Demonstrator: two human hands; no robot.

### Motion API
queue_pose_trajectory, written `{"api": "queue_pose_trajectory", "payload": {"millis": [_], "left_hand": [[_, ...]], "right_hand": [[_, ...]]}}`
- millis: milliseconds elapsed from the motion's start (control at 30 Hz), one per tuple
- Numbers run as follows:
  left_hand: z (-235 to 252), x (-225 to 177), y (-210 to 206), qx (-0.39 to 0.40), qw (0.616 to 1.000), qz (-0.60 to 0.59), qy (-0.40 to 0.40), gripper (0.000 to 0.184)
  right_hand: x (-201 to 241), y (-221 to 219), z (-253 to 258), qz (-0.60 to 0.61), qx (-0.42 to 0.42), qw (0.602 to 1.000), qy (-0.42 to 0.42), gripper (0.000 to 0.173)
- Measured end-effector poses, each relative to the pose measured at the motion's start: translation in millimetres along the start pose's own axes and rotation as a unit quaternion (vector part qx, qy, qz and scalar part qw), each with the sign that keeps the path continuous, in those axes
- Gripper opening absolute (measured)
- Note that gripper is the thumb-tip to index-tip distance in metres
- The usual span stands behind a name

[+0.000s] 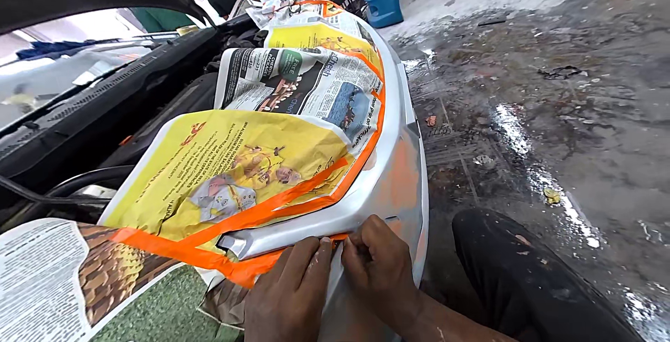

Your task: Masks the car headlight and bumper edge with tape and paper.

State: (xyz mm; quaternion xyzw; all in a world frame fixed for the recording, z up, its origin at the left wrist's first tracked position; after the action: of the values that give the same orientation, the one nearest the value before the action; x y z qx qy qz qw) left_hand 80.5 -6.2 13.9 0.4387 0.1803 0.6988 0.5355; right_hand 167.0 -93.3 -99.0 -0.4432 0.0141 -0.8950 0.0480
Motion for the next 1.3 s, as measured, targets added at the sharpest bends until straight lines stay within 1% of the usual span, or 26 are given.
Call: {"api": "queue_pose_trajectory", "payload": {"millis": [233,300,433,567,800,900,1033,1133,1300], "left_hand": [[-1.3,0.3,-2.1,-0.025,1.000,0.003,0.011,0.018],[-0.5,0.4,-1.7,-0.016,1.000,-0.002,0.017,0.018],[4.6,-0.9,2.2,0.030,0.998,-0.007,0.054,0.020],[6.4,0.2,5.1,0.050,0.996,-0.019,0.073,0.019],[7.0,-0.4,9.0,0.077,0.992,-0.021,0.093,0.019],[8.1,-2.0,9.4,0.072,0.992,-0.010,0.107,0.018],[4.4,-2.8,7.5,0.049,0.994,-0.018,0.101,0.018],[4.5,-2.5,7.5,0.054,0.993,-0.017,0.102,0.017],[8.1,-3.1,10.1,0.080,0.990,-0.014,0.115,0.016]], "right_hand": [[3.0,-3.6,-0.7,-0.017,-0.009,1.000,0.000,0.022],[5.3,-2.4,2.0,-0.037,0.001,0.999,0.006,0.022],[11.7,1.4,7.3,-0.078,0.030,0.996,0.008,0.022],[15.6,4.2,8.7,-0.080,0.048,0.996,-0.004,0.019],[17.7,6.1,8.7,-0.066,0.065,0.996,-0.017,0.019],[17.1,7.3,8.8,-0.052,0.071,0.996,-0.033,0.019],[16.0,6.8,7.2,-0.031,0.072,0.996,-0.053,0.018],[17.7,7.2,8.7,-0.048,0.079,0.994,-0.051,0.018],[18.3,11.4,9.9,-0.098,0.095,0.990,-0.027,0.016]]}}
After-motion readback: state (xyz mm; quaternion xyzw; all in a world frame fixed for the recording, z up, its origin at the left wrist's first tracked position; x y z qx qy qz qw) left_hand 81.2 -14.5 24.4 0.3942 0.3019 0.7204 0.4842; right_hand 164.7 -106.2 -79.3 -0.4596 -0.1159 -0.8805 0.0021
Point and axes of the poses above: each hand's wrist, its own z-axis towards the middle knuckle, its own y-axis out of the back of the hand, x = y × z, the point moved 2 cm from there along z, towards the middle knuckle, and after that the axes turned 7 degrees about z, right-handed, at the moved point
